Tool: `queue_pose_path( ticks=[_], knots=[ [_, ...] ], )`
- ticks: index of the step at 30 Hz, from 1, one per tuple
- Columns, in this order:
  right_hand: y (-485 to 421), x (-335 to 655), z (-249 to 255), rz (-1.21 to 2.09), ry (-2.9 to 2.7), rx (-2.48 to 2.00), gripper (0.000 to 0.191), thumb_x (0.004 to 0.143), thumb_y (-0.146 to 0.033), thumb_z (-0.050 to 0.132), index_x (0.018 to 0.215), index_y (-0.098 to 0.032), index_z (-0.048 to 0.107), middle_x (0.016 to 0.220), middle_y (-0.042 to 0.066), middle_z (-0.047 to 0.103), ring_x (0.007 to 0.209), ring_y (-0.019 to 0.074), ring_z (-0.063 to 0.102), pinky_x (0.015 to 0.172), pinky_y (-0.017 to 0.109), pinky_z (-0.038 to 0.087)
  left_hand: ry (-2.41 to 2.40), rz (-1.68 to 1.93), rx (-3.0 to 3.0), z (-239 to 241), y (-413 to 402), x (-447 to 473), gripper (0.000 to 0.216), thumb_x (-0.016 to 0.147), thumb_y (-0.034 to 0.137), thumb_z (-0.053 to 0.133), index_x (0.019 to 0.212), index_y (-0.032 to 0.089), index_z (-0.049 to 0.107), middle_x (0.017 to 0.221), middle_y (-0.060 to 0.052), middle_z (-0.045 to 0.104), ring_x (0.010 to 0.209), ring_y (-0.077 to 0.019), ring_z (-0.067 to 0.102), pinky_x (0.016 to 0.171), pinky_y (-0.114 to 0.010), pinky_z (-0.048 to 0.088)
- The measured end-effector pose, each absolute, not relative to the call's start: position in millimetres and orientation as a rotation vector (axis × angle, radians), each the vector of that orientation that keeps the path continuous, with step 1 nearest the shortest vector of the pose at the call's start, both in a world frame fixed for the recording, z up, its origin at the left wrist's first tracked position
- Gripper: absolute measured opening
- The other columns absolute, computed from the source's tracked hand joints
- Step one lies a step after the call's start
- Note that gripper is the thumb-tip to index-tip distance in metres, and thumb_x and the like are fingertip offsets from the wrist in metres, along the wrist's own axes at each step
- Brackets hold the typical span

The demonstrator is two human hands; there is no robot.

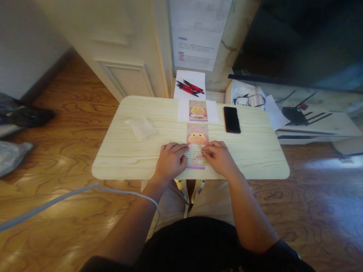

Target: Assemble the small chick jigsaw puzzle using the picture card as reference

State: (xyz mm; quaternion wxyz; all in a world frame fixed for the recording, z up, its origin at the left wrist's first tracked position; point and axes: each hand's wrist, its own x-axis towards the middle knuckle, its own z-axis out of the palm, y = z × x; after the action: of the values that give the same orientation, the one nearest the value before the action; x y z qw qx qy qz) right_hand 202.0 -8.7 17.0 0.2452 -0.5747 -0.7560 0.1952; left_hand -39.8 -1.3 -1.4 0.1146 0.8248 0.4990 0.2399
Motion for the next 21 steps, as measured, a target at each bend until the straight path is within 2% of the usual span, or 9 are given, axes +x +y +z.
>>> queue_pose_path(
  ticks=[7,15,21],
  knots=[
    [-20,215,15,0.522,-2.061,-1.617,0.026,0.094,-0.013,0.065,0.108,-0.029,0.080,0.114,0.006,0.070,0.114,0.0283,0.057,0.104,0.049,0.048,1.473,0.722,2.404,1,-2,-39,0.043,0.088,0.016,0.057,0.125,0.027,0.073,0.134,-0.001,0.074,0.120,-0.0281,0.061,0.100,-0.050,0.044],
    [-30,244,14,0.492,-1.951,-1.639,0.030,0.092,-0.009,0.058,0.104,-0.027,0.080,0.109,0.007,0.069,0.110,0.0275,0.059,0.103,0.047,0.051,1.223,0.695,2.469,4,-6,-44,0.023,0.087,0.028,0.064,0.103,0.030,0.079,0.121,-0.003,0.076,0.115,-0.0262,0.064,0.100,-0.047,0.044],
    [-35,257,9,0.467,-1.885,-1.709,0.025,0.089,-0.014,0.064,0.104,-0.026,0.079,0.106,0.007,0.069,0.107,0.0280,0.061,0.100,0.046,0.053,1.098,0.626,2.543,8,-8,-45,0.022,0.090,0.037,0.064,0.104,0.032,0.081,0.120,-0.003,0.077,0.115,-0.0268,0.063,0.101,-0.049,0.042]
  ],
)
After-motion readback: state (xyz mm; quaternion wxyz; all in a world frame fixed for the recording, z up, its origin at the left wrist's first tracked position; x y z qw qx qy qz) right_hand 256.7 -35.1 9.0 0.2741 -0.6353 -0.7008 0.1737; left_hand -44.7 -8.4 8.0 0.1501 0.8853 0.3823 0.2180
